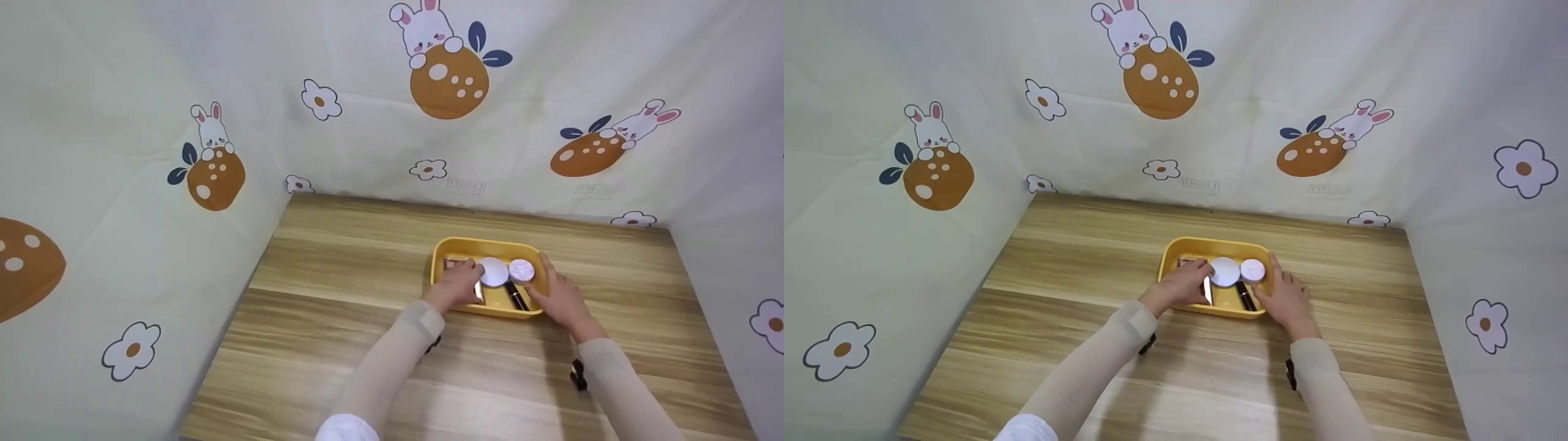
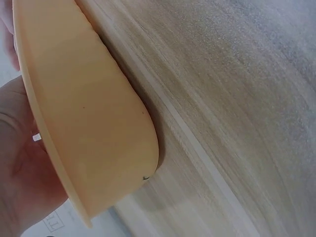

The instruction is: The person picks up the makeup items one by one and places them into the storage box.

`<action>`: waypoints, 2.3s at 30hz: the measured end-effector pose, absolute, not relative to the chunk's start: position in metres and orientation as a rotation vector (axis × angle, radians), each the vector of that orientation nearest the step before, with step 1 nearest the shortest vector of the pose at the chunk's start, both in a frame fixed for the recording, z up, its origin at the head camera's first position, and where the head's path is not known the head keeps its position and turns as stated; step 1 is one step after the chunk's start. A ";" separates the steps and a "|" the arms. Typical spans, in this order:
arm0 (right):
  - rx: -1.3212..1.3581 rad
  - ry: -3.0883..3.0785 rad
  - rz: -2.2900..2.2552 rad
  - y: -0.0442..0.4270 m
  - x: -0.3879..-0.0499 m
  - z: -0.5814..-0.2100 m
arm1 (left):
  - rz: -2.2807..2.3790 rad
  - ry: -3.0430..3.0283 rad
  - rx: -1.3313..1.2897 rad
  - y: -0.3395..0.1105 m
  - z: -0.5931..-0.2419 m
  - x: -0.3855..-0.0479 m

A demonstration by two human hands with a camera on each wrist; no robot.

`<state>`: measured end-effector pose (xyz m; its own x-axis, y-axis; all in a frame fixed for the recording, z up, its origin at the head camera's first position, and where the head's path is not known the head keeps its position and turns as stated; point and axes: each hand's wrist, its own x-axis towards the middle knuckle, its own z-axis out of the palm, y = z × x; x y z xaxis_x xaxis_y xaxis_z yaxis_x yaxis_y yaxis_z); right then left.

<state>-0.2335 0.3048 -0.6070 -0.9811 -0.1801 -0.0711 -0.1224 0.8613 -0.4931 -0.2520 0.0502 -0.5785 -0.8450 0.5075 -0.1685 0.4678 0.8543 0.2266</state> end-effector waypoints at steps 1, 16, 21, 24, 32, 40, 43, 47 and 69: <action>-0.241 2.922 -0.761 0.305 -0.234 -0.607 | 0.264 2.809 0.748 0.050 -0.579 -0.253; -0.275 2.964 -0.793 0.303 -0.233 -0.605 | 0.241 2.831 0.762 0.054 -0.583 -0.257; -0.271 2.955 -0.796 0.303 -0.233 -0.606 | 0.295 2.823 0.731 0.055 -0.581 -0.256; -0.271 2.953 -0.785 0.303 -0.233 -0.606 | 0.299 2.829 0.718 0.056 -0.580 -0.257; -0.262 2.937 -0.787 0.305 -0.233 -0.607 | 0.289 2.833 0.720 0.058 -0.580 -0.257; -0.273 2.950 -0.787 0.305 -0.233 -0.605 | 0.345 2.822 0.746 0.057 -0.581 -0.257; -0.275 2.956 -0.772 0.305 -0.232 -0.604 | 0.372 2.816 0.751 0.055 -0.583 -0.258; -0.278 2.953 -0.775 0.304 -0.232 -0.604 | 0.315 2.823 0.764 0.053 -0.586 -0.258; -0.293 2.936 -0.754 0.299 -0.235 -0.605 | 0.209 2.928 0.756 0.042 -0.581 -0.258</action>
